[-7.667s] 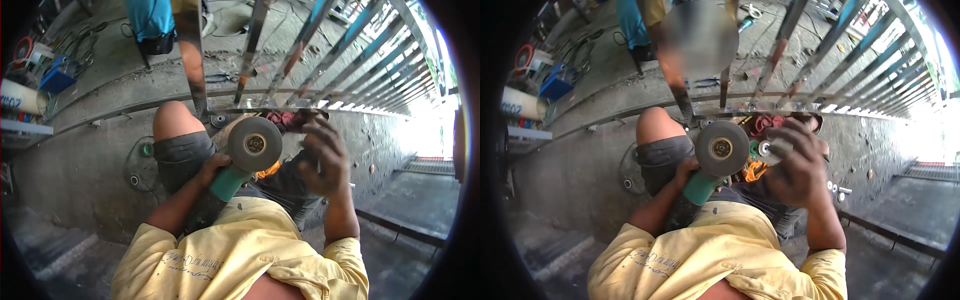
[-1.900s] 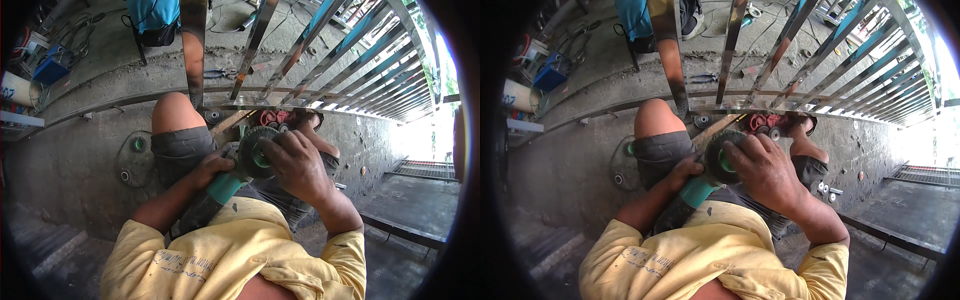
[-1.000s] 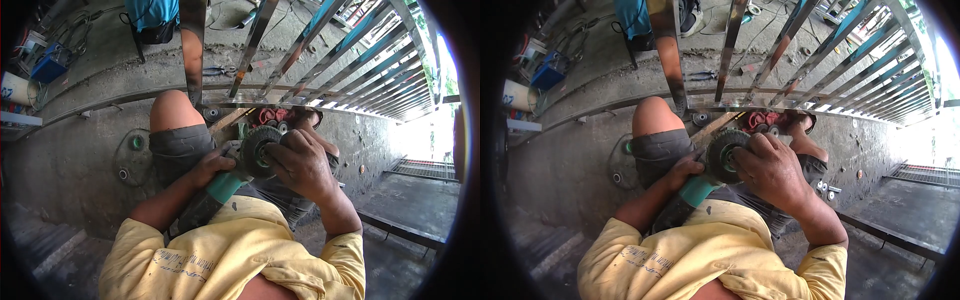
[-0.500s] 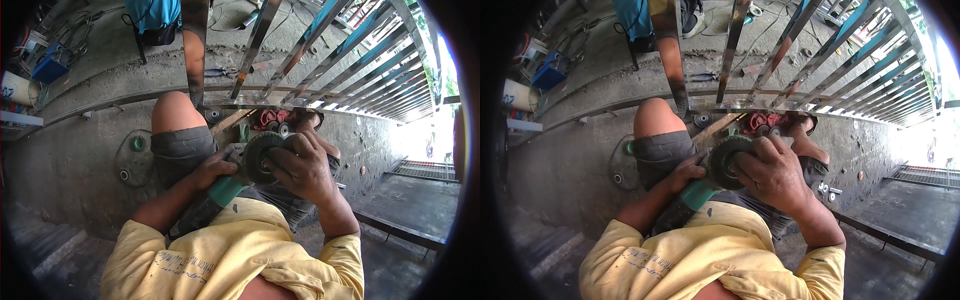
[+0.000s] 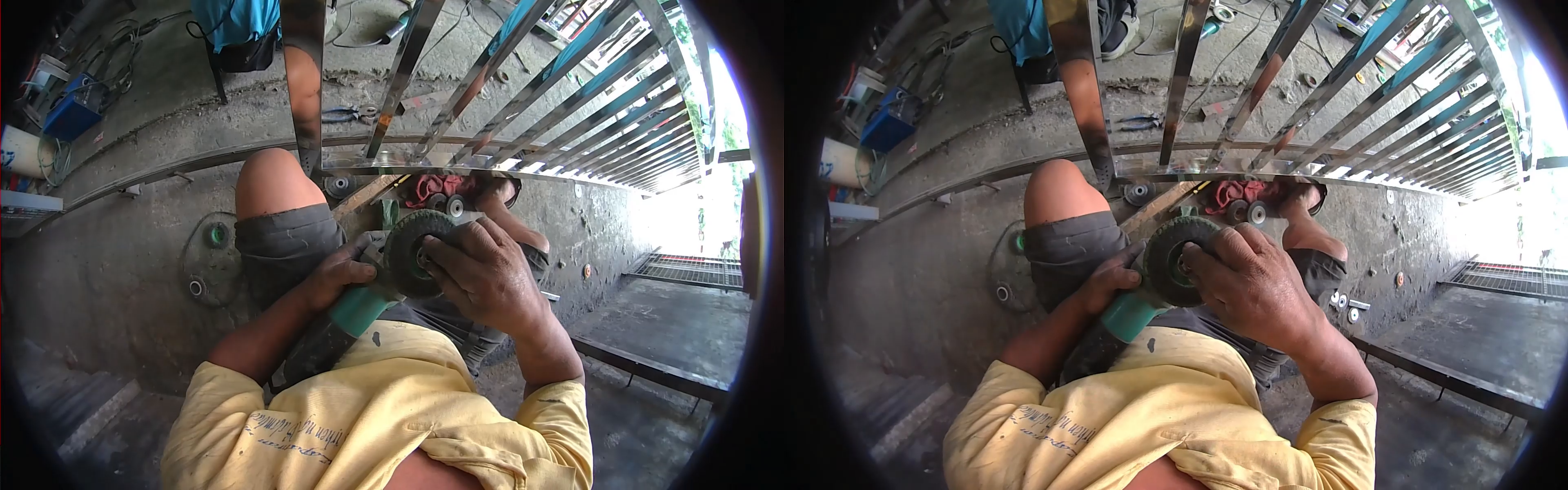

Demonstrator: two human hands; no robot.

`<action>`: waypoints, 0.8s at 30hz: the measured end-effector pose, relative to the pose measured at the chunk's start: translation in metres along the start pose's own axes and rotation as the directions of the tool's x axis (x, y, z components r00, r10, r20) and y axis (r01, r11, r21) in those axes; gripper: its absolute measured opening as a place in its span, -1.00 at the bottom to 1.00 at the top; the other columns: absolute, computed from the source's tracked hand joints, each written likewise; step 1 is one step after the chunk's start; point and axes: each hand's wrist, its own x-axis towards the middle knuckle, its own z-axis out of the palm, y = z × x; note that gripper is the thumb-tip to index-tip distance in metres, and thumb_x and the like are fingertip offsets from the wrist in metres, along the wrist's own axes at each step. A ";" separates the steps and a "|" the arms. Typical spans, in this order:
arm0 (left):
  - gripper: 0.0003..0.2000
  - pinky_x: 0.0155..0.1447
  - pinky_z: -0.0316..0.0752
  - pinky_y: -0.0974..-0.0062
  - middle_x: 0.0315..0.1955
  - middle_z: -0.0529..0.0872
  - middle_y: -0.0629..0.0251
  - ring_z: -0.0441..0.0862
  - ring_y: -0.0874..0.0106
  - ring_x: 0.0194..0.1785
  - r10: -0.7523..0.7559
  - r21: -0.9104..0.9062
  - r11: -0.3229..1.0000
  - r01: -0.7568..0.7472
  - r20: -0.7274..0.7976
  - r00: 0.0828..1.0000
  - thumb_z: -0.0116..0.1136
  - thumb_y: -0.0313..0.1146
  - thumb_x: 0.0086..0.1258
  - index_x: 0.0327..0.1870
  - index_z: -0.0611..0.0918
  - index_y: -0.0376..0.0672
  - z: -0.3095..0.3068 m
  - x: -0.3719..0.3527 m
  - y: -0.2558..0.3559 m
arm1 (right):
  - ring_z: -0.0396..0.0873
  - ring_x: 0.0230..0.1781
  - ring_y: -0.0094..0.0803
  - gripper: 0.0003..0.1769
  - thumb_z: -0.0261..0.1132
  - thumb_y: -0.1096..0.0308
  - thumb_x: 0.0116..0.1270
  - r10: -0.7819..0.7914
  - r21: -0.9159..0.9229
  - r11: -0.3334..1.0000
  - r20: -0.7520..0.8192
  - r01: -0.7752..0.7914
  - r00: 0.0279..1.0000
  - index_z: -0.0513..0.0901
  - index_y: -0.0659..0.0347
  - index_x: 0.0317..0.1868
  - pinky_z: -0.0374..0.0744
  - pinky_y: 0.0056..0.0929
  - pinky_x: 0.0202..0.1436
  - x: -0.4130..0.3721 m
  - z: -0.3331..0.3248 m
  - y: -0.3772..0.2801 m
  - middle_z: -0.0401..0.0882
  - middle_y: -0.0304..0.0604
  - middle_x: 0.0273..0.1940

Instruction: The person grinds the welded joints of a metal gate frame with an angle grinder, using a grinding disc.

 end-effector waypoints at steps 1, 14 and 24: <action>-0.18 0.25 0.59 0.27 0.15 0.62 0.01 0.68 0.25 0.13 -0.002 -0.002 1.000 0.002 0.001 1.000 0.34 -0.16 0.26 0.49 0.23 -0.32 0.002 0.000 0.001 | 0.53 -0.23 -0.18 -0.57 0.50 0.39 0.05 -0.008 -0.016 1.000 0.025 0.008 1.000 0.74 0.10 0.00 0.55 -0.20 -0.18 -0.001 -0.004 0.001 0.51 -0.18 -0.20; -0.18 0.26 0.57 0.33 0.17 0.61 0.02 0.66 0.29 0.15 0.008 0.025 1.000 -0.008 -0.002 1.000 0.35 -0.13 0.25 0.47 0.26 -0.32 0.006 -0.002 0.006 | 0.52 -0.26 -0.19 -0.60 0.50 0.35 0.02 -0.052 -0.064 0.997 -0.045 0.049 0.998 0.74 0.08 -0.05 0.54 -0.20 -0.22 0.000 0.003 0.004 0.49 -0.21 -0.19; -0.19 0.25 0.57 0.33 0.16 0.62 0.01 0.66 0.28 0.14 0.014 0.018 1.000 -0.014 -0.001 1.000 0.34 -0.14 0.24 0.47 0.27 -0.32 0.006 -0.001 0.004 | 0.53 -0.26 -0.17 -0.63 0.53 0.34 0.03 0.021 -0.004 1.000 -0.023 -0.021 1.000 0.76 0.17 -0.09 0.54 -0.18 -0.16 0.001 -0.002 -0.002 0.50 -0.17 -0.23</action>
